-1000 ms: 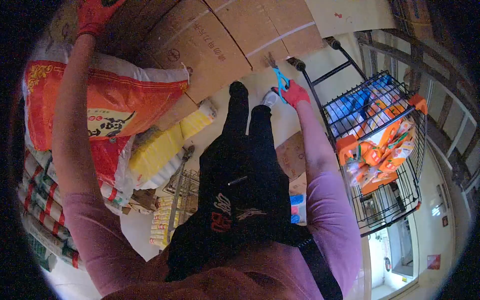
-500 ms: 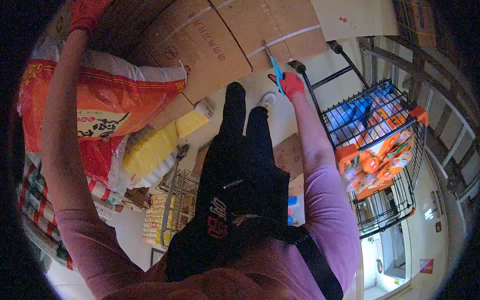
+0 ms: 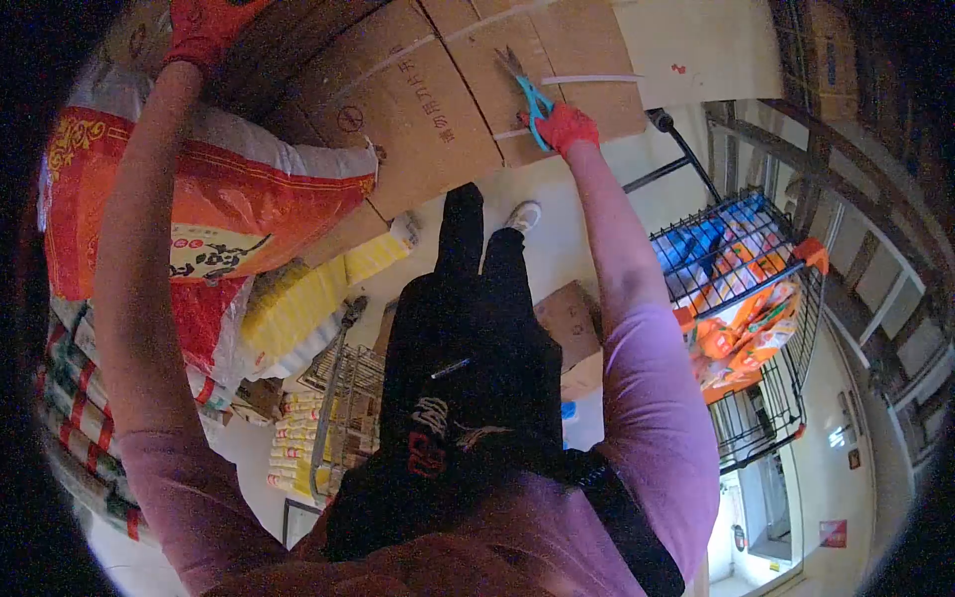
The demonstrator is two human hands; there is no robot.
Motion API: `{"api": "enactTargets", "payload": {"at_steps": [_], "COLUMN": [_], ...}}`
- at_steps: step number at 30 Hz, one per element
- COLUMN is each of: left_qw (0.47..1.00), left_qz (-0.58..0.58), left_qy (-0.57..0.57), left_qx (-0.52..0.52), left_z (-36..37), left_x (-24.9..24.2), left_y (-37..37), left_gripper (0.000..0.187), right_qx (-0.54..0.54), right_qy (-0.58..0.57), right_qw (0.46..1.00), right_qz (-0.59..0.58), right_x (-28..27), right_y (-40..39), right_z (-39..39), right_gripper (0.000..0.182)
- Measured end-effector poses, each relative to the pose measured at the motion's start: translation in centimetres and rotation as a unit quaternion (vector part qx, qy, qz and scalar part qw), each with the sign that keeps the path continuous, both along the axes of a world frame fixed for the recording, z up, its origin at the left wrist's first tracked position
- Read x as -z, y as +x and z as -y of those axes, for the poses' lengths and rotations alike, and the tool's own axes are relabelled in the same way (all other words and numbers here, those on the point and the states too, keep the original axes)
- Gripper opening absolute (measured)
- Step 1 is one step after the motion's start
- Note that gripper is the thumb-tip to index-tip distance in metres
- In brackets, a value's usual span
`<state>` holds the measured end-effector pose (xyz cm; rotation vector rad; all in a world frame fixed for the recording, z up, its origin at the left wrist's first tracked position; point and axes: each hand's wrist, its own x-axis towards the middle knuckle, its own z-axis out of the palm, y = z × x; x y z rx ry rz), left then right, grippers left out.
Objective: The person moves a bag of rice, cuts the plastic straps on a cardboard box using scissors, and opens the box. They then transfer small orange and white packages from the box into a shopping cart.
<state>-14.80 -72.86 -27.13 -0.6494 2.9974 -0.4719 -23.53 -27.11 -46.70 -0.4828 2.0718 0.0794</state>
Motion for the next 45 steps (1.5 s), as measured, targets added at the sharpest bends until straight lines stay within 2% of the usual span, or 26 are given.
{"api": "enactTargets", "payload": {"at_steps": [3, 5, 6, 9, 12, 15, 16, 19, 21, 24, 25, 27, 29, 33, 36, 39, 42, 45], "left_qw": [1.0, 0.999, 0.998, 1.0, 0.998, 0.998, 0.999, 0.999, 0.995, 0.997, 0.997, 0.995, 0.999, 0.997, 0.996, 0.998, 0.995, 0.984], "left_qz": [-0.02, -0.017, -0.013, 0.013, -0.036, -0.042, -0.036, -0.028, -0.034, -0.056, -0.064, -0.081, -0.047, -0.002, -0.04, -0.016, -0.071, -0.154], "left_qy": [-0.004, 0.036, 0.061, -0.021, 0.048, 0.051, 0.031, -0.033, -0.082, 0.057, 0.038, 0.0, -0.002, 0.049, 0.082, 0.025, 0.074, 0.032], "left_qx": [0.0, 0.002, 0.004, 0.009, -0.004, 0.005, 0.008, 0.024, 0.033, 0.02, 0.032, 0.055, -0.004, -0.052, -0.003, -0.047, 0.019, 0.078], "left_z": [-1.6, -1.8, -2.0, -1.3, -2.3, -2.3, -1.9, 0.2, 0.7, -2.9, -2.7, -0.5, 2.3, 0.3, 0.6, -0.3, -1.7, 2.3], "left_x": [-0.7, -1.7, -1.9, -1.0, -1.3, -1.4, -1.0, 0.7, 1.1, -2.4, -1.9, 0.1, 2.8, 0.5, 0.4, -0.1, -1.4, 2.3], "left_y": [-0.2, -0.4, -0.3, -0.4, -0.2, -0.3, -0.2, 0.5, 0.3, -0.4, -0.4, 0.4, 2.0, 0.9, 1.1, 0.5, 0.2, 1.2], "left_gripper": [0.111, 0.112, 0.112, 0.112, 0.112, 0.111, 0.111, 0.112, 0.112, 0.113, 0.113, 0.113, 0.112, 0.111, 0.11, 0.111, 0.111, 0.103], "right_qx": [-0.001, -0.033, -0.047, -0.004, 0.026, 0.066, 0.085, 0.111, 0.13, 0.207, 0.218, 0.195, 0.178, 0.162, 0.148, 0.136, 0.111, 0.108], "right_qy": [-0.056, -0.035, -0.02, -0.037, -0.04, -0.028, -0.02, -0.067, -0.039, 0.024, 0.042, 0.108, 0.158, 0.182, 0.176, 0.175, 0.173, 0.184], "right_qw": [0.998, 0.998, 0.998, 0.997, 0.997, 0.997, 0.996, 0.988, 0.988, 0.976, 0.974, 0.971, 0.962, 0.948, 0.943, 0.944, 0.947, 0.949], "right_qz": [-0.001, -0.028, -0.038, -0.071, -0.067, -0.013, 0.011, -0.086, -0.077, -0.066, -0.05, -0.089, -0.131, -0.204, -0.241, -0.243, -0.246, -0.233], "right_x": [2.2, 2.3, 2.4, 2.1, 2.9, 3.0, 2.6, 3.0, 2.8, -1.6, -2.5, -3.6, -4.5, -5.4, -4.8, -4.8, -4.9, -5.1], "right_y": [-2.6, -3.5, -3.3, -2.8, -2.5, -2.3, -1.8, 2.5, 6.0, 10.8, 11.8, 13.6, 14.3, 14.2, 13.1, 12.9, 13.3, 13.6], "right_z": [5.0, 7.4, 7.7, 7.9, 6.8, 6.1, 5.6, 1.7, -2.3, -7.2, -9.0, -12.3, -14.2, -16.1, -16.4, -16.3, -16.3, -15.8], "right_gripper": [0.083, 0.083, 0.084, 0.077, 0.073, 0.072, 0.072, 0.069, 0.074, 0.078, 0.078, 0.078, 0.078, 0.082, 0.082, 0.082, 0.083, 0.085]}}
